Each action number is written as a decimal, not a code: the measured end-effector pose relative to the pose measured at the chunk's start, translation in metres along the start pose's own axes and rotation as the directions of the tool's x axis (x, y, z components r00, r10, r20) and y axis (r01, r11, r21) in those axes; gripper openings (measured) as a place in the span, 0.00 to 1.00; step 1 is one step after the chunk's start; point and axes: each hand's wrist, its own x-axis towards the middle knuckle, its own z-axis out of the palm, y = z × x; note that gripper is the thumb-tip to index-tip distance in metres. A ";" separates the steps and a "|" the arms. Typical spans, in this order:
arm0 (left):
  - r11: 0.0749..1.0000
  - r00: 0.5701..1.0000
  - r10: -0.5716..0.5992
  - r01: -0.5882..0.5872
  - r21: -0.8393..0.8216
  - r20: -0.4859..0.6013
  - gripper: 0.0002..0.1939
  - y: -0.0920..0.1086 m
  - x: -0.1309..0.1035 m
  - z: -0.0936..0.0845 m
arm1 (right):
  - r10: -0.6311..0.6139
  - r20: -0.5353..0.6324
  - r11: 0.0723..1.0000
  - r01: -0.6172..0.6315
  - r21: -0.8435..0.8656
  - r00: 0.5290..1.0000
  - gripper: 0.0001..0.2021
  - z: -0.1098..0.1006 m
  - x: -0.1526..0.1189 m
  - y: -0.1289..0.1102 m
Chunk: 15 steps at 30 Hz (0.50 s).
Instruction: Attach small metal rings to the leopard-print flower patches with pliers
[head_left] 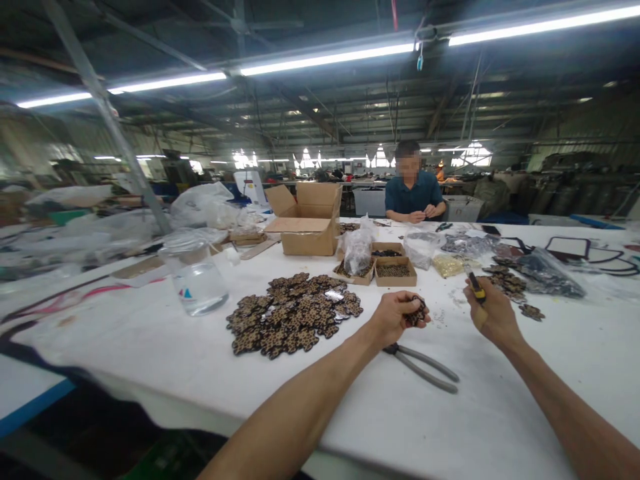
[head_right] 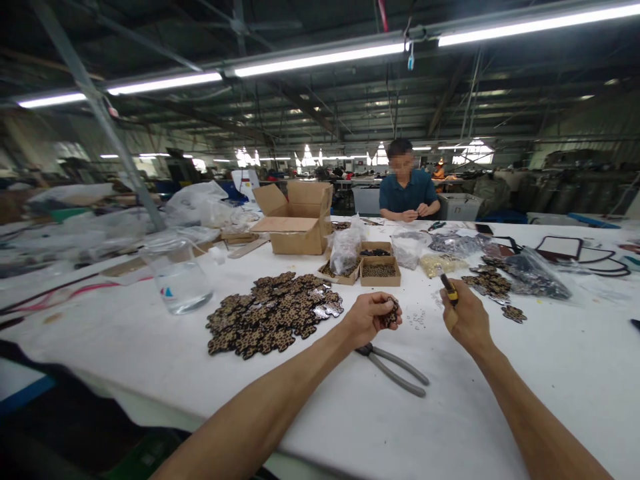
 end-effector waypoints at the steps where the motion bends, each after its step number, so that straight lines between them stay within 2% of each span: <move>1: 0.995 0.998 -0.059 0.061 -0.079 0.024 0.14 0.002 0.000 -0.001 | 0.014 0.015 1.000 -0.014 -0.008 1.000 0.16 0.000 -0.001 -0.003; 6: 0.940 0.977 -0.190 0.208 -0.272 0.092 0.07 0.009 -0.002 -0.008 | -0.014 0.080 0.993 0.023 -0.114 0.997 0.16 -0.003 -0.004 -0.009; 15: 0.860 0.942 -0.322 0.334 -0.386 0.098 0.06 0.012 0.002 -0.020 | 0.040 0.188 0.967 0.010 -0.256 0.981 0.14 -0.012 -0.002 0.002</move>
